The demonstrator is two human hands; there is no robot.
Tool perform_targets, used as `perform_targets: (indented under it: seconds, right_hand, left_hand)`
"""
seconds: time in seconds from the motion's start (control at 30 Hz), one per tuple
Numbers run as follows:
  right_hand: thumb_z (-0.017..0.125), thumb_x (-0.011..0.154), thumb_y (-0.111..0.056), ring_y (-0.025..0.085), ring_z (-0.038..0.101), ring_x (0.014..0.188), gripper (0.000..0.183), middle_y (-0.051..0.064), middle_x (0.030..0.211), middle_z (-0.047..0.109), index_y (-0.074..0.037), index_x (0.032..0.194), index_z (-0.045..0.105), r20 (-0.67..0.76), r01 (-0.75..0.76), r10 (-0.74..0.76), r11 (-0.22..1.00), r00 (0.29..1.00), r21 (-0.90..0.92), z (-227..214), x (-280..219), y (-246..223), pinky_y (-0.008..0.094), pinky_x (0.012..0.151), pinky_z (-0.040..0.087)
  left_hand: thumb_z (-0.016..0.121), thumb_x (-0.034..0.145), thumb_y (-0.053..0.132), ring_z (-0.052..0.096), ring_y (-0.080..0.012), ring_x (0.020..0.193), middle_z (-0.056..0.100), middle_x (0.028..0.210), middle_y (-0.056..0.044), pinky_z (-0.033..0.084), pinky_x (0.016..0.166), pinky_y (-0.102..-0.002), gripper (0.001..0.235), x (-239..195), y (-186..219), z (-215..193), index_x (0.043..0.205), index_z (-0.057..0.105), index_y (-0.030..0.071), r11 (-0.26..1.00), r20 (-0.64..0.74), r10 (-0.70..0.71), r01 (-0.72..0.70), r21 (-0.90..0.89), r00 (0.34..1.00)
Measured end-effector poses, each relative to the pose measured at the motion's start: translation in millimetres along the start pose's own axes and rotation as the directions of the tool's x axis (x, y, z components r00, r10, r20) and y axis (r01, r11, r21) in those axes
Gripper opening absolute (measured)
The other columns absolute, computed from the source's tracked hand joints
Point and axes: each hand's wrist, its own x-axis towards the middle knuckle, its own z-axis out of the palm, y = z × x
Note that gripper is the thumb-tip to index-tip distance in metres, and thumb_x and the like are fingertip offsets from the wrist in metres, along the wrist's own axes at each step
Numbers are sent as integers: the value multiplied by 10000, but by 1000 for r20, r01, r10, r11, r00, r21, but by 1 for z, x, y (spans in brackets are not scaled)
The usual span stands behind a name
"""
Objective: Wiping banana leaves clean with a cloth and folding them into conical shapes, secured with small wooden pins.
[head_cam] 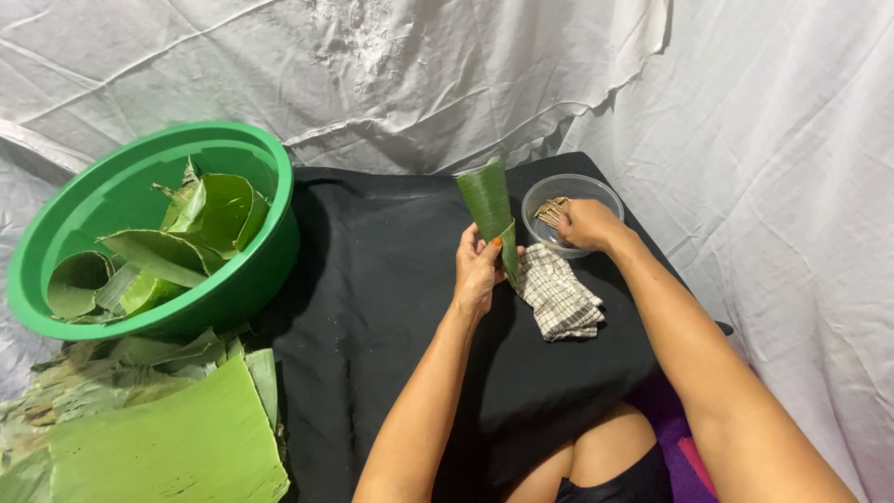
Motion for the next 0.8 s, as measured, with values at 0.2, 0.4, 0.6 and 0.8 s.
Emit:
perform_targets:
  seconds: [0.2,0.4,0.6,0.8]
  right_hand:
    - [738,816,-115,274,719,794,265,77,793,770,-180,1071,774,-245,143,-43,903,969,406,-18,-56,-46,421,727,539]
    - [795,810,-139,249,675,705,155,88,742,686,-237,926,821,-433,423,-259,840,863,340,16,-98,-87,352,661,540]
    - [789,793,-151,233,665,769,161,34,743,606,-260,910,804,-529,499,-322,835,786,234,31,-121,-108,329,707,539]
    - [778,786,-164,254,639,772,111,43,721,559,-245,863,776,-591,575,-406,809,698,124,33,-133,-121,352,728,524]
  left_hand:
    - [514,985,48,750,-377,956,640,1175,-147,642,756,-516,513,-9,7,-9,1479,403,131,1000,-39,30,-30,4,999]
    - [479,990,44,742,-354,969,636,1226,-144,642,781,-525,517,-24,9,-21,1495,420,139,998,-31,63,-63,0,998]
    - [450,991,74,718,-241,986,632,1253,-112,658,770,-380,520,-59,21,-21,1506,442,145,994,-18,91,-90,59,996]
    - [528,995,96,666,-122,915,667,1114,-88,624,706,-223,502,-87,22,-20,1494,469,88,968,11,199,-198,153,980]
